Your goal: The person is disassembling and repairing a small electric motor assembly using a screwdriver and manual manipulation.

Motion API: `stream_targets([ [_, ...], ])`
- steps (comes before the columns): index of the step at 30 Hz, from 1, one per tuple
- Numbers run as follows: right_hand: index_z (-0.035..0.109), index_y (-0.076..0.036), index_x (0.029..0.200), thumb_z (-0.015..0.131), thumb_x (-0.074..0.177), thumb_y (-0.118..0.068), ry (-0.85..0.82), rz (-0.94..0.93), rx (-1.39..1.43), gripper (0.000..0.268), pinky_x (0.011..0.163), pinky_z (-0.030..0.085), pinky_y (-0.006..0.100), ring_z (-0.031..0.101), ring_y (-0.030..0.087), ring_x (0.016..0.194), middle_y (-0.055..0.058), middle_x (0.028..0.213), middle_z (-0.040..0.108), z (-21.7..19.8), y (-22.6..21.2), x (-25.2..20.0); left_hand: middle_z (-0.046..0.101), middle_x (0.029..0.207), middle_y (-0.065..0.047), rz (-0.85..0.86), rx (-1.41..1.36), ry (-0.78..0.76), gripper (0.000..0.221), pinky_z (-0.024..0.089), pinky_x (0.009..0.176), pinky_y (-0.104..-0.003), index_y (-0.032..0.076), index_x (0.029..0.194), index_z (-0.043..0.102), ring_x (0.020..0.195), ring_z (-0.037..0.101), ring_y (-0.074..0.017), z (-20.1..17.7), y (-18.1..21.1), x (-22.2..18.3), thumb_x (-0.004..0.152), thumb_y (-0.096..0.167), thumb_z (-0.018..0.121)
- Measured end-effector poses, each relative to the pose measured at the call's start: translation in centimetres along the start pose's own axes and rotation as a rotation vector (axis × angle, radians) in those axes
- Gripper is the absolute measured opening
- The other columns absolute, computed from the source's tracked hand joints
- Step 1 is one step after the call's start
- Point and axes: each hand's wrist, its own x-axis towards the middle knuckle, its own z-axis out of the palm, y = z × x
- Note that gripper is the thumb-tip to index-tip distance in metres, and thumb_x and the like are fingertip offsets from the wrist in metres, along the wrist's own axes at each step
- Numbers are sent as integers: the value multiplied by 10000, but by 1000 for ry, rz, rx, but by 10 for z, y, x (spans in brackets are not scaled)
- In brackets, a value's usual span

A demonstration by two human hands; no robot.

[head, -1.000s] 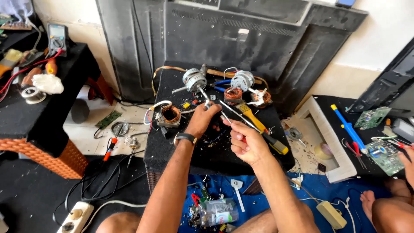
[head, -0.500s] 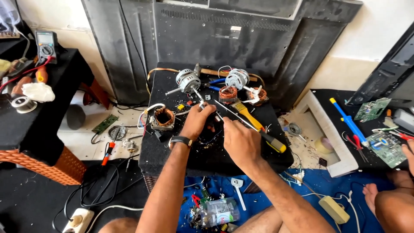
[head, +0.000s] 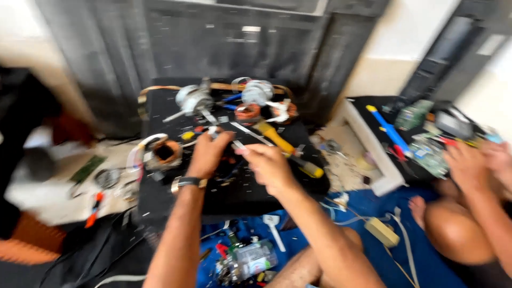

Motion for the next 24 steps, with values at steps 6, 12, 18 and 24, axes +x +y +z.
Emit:
stream_targets([
  [6, 609, 5, 1301, 547, 1056, -143, -340, 287, 459, 293, 306, 222, 148, 302, -5, 359, -77, 556, 328, -13, -8, -4, 615, 801, -222, 84, 309, -16, 303, 511, 786, -494, -4, 995, 710, 760, 590, -305, 4, 7, -12, 972, 293, 654],
  [12, 720, -24, 1115, 678, 956, -161, -74, -187, 6, 214, 311, 251, 193, 414, 43, 414, 5, 544, 479, -5, 7, 3, 621, 690, -262, 107, 74, -52, 271, 542, 615, -422, 7, 892, 629, 568, 640, -331, 0, -18, 9, 1021, 245, 617],
  [18, 758, -304, 1098, 590, 966, -383, 149, -442, -856, 228, 635, 600, 352, 751, 233, 727, -26, 634, 694, 0, -12, -2, 479, 657, -211, 137, -327, -103, 317, 534, 495, -470, -42, 950, 565, 472, 533, -317, 2, -24, 19, 1037, 262, 568],
  [24, 727, -257, 1194, 642, 824, -189, 25, -363, -731, 386, 715, 585, 391, 748, 308, 830, 49, 774, 737, 0, -25, -5, 457, 985, -205, 64, -360, -117, 404, 614, 520, -542, -8, 1220, 616, 462, 587, -336, 10, 8, 1, 981, 307, 532],
])
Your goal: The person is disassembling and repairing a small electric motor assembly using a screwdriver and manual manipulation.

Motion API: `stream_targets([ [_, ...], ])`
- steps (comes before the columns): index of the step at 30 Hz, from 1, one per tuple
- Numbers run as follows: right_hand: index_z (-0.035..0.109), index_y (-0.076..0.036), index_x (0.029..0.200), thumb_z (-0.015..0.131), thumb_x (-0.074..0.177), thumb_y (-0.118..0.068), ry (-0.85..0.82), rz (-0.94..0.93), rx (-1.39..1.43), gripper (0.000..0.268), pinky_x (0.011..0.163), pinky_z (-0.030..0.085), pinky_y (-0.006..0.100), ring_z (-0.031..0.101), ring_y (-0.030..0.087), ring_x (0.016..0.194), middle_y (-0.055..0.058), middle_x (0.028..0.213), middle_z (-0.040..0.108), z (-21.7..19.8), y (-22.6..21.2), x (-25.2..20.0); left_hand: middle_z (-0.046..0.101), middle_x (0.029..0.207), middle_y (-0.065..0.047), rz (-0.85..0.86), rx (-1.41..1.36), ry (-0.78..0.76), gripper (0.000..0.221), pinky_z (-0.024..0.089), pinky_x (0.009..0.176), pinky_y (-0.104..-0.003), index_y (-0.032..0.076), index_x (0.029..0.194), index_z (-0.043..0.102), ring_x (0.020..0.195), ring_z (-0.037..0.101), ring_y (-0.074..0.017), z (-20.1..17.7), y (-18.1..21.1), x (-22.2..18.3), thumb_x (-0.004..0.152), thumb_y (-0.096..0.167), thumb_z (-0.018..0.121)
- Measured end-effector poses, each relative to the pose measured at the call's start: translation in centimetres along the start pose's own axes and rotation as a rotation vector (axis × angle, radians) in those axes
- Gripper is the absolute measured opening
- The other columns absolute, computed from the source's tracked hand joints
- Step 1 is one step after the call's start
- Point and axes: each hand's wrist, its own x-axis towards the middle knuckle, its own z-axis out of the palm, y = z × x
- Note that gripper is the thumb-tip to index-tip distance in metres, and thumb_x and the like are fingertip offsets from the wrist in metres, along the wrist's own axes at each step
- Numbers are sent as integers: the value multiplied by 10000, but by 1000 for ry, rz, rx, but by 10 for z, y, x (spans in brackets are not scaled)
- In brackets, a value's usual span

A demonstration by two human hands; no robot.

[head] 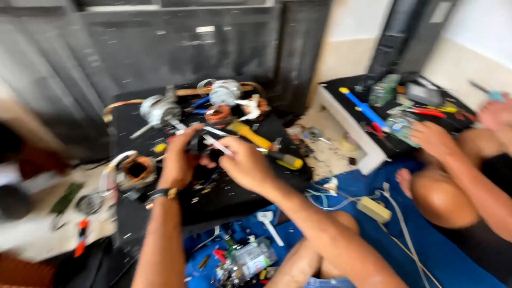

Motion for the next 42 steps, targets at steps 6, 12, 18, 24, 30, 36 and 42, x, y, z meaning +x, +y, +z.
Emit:
stream_targets([
  [6, 744, -186, 1281, 638, 921, -192, -86, -31, 139, 375, 710, 562, 322, 688, 182, 692, 76, 656, 718, -29, 7, -9, 649, 829, -329, -27, -120, 37, 476, 623, 505, -553, -113, 1048, 624, 531, 695, -439, -10, -11, 11, 947, 350, 658],
  [12, 699, -214, 1346, 671, 961, -250, -6, -85, -8, 387, 622, 567, 332, 682, 184, 578, 73, 546, 681, -30, -4, -20, 642, 743, -305, -82, -126, 10, 490, 559, 371, -453, -18, 1058, 666, 430, 621, -341, -21, -19, 19, 930, 446, 569],
  [18, 764, -245, 1256, 642, 975, -223, 39, -257, -199, 307, 751, 601, 352, 771, 255, 907, 45, 998, 815, -24, -1, -20, 583, 642, -266, -82, -137, -7, 653, 513, 348, -432, -29, 1029, 648, 369, 546, -290, -24, -15, 16, 907, 595, 501],
  [24, 758, -256, 1294, 643, 993, -225, 110, -342, -309, 324, 829, 604, 375, 747, 249, 1014, 40, 1169, 778, -15, 7, -16, 575, 642, -304, -112, -163, 14, 643, 504, 347, -447, -15, 946, 615, 367, 521, -284, -27, -16, 18, 898, 621, 530],
  [30, 770, -235, 1270, 650, 986, -199, 99, -350, -297, 311, 814, 609, 367, 754, 262, 994, 60, 1152, 781, -12, 5, -13, 575, 648, -334, -122, -169, 58, 559, 502, 342, -479, 3, 940, 624, 368, 526, -313, -27, -19, 19, 890, 558, 586],
  [36, 769, -225, 1267, 647, 982, -178, 96, -358, -314, 313, 817, 610, 377, 755, 272, 991, 68, 1144, 783, -11, 5, -13, 565, 635, -323, -128, -174, 63, 530, 512, 364, -472, 10, 916, 618, 370, 515, -299, -25, -16, 17, 879, 538, 593],
  [42, 781, -255, 1241, 672, 965, -173, 129, -371, -332, 308, 772, 616, 384, 755, 284, 961, 64, 1102, 791, -10, 4, -13, 561, 624, -322, -124, -173, 61, 544, 511, 362, -460, 6, 907, 614, 363, 509, -293, -25, -17, 16, 885, 548, 584],
])
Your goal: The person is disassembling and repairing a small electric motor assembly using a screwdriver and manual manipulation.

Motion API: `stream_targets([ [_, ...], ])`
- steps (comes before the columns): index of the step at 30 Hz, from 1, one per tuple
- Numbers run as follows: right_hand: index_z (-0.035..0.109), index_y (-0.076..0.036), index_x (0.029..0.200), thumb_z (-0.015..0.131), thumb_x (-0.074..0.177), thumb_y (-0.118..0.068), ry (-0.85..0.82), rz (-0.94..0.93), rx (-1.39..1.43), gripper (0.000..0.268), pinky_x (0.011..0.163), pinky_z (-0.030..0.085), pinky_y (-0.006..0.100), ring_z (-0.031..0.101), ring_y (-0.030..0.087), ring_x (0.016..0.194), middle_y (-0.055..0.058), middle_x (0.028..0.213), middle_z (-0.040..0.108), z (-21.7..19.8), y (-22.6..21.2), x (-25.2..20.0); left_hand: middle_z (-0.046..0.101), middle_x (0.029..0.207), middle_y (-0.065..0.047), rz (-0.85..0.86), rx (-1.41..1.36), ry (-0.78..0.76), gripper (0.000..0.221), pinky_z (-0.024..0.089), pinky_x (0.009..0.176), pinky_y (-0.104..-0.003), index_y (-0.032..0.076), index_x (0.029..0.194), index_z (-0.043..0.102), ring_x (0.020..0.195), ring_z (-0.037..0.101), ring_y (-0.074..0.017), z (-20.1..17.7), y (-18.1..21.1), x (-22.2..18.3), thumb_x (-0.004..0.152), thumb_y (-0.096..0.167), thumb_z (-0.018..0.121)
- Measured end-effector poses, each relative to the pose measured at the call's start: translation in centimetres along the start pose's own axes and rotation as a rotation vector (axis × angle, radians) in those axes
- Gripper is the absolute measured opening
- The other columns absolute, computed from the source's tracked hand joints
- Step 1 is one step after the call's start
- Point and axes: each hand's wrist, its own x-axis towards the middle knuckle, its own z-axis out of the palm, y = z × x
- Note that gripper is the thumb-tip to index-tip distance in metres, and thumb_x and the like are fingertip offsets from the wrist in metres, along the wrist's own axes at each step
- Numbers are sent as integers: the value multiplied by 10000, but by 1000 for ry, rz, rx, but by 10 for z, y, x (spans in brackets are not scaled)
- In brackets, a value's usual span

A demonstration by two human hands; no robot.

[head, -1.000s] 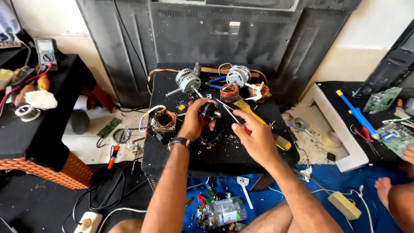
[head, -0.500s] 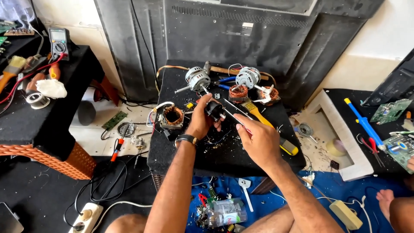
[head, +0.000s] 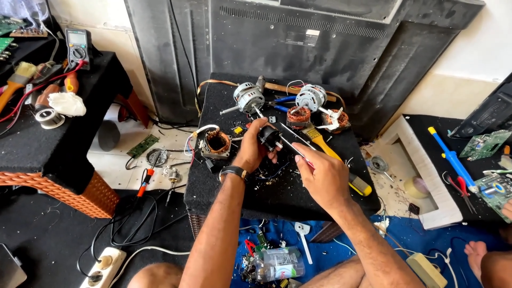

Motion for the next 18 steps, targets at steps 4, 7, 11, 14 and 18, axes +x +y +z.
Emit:
stream_targets([
  [4, 782, -259, 1237, 675, 964, -163, 5, 6, 15, 309, 772, 615, 382, 755, 279, 962, 59, 1101, 791, 2, 1, 0, 562, 616, -320, 2, -4, -5, 530, 509, 355, -457, 11, 884, 613, 356, 511, -293, -2, 1, 1, 885, 540, 584],
  [7, 788, -250, 1224, 675, 965, -163, 3, 18, 25, 296, 768, 616, 387, 756, 288, 960, 67, 1100, 792, -1, -2, 0, 571, 619, -318, 5, -5, -15, 483, 509, 372, -440, 6, 900, 618, 373, 531, -300, -1, 2, 0, 882, 487, 579],
  [11, 787, -250, 1222, 662, 967, -175, -17, 17, 54, 293, 750, 611, 384, 760, 286, 930, 56, 1068, 799, -1, 2, 0, 594, 639, -304, 26, 12, -18, 429, 510, 372, -444, 16, 904, 630, 384, 565, -314, 1, 3, 1, 863, 439, 573],
  [14, 788, -271, 1217, 664, 967, -199, 0, -12, 10, 288, 719, 611, 365, 763, 262, 896, 32, 1028, 803, 2, 6, -1, 590, 632, -286, 39, 20, -33, 400, 489, 355, -406, 14, 899, 638, 379, 550, -286, -4, -4, 6, 868, 407, 570],
  [18, 765, -279, 1240, 653, 990, -222, 49, -137, -233, 280, 643, 614, 351, 754, 233, 731, 58, 873, 783, 20, 19, -4, 562, 583, -258, 88, 50, -4, 396, 400, 326, -329, -11, 859, 658, 368, 469, -227, -1, -5, 1, 848, 374, 567],
])
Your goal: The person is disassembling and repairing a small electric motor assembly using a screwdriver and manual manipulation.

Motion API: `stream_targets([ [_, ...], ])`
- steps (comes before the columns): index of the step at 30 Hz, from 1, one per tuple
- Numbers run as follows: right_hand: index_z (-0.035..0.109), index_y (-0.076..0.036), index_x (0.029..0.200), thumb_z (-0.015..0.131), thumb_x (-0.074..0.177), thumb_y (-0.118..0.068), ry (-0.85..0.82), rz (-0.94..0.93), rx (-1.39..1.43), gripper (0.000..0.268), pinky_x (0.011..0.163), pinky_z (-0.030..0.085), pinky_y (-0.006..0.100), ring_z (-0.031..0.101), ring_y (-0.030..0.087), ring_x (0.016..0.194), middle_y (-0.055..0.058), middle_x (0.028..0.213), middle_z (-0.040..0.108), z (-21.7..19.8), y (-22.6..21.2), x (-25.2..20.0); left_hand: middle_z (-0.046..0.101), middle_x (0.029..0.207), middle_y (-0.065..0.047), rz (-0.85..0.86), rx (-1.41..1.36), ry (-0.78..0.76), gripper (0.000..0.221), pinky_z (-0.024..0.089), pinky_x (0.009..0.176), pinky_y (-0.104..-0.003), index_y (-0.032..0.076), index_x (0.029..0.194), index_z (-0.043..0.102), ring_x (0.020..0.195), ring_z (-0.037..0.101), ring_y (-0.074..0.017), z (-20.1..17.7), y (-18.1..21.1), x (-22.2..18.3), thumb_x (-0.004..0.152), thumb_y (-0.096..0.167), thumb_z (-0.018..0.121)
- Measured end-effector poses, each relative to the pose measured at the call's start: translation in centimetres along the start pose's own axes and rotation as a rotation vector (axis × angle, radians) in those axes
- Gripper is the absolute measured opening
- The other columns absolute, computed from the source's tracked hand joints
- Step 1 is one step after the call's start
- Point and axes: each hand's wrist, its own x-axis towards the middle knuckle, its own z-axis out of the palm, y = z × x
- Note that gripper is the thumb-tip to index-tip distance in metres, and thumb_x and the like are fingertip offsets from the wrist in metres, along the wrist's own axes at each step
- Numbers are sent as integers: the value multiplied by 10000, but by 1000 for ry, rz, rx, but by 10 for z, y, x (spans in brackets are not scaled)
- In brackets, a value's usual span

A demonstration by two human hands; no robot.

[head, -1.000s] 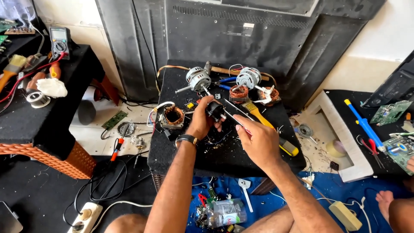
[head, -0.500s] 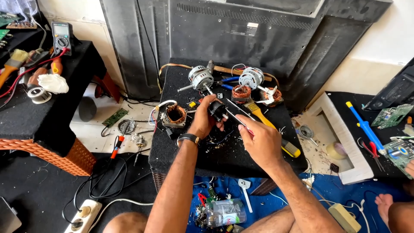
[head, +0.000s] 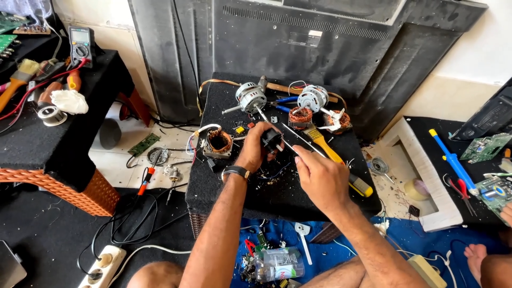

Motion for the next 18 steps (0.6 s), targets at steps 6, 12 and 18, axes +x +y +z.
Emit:
stream_targets([
  [6, 750, -182, 1121, 608, 998, -229, 68, -101, -138, 194, 506, 570, 320, 716, 196, 565, 12, 660, 715, 2, -22, -2, 505, 531, -239, 72, 52, 36, 385, 321, 307, -283, -21, 801, 654, 345, 382, -192, -5, -6, -1, 827, 351, 556],
  [12, 798, -145, 1039, 622, 955, -173, -47, 232, 377, 197, 661, 608, 430, 753, 322, 846, 101, 801, 783, -7, -38, 2, 517, 536, -214, 89, 131, 25, 371, 328, 320, -257, 10, 759, 638, 358, 399, -190, -7, -2, -3, 809, 365, 543],
  [18, 824, -143, 971, 597, 950, -152, -211, 705, 815, 228, 310, 296, 222, 382, 62, 341, -35, 415, 375, 1, -33, 1, 573, 533, -168, 90, 282, 33, 336, 404, 341, -241, 82, 744, 640, 380, 502, -192, -3, 6, -11, 791, 395, 528],
])
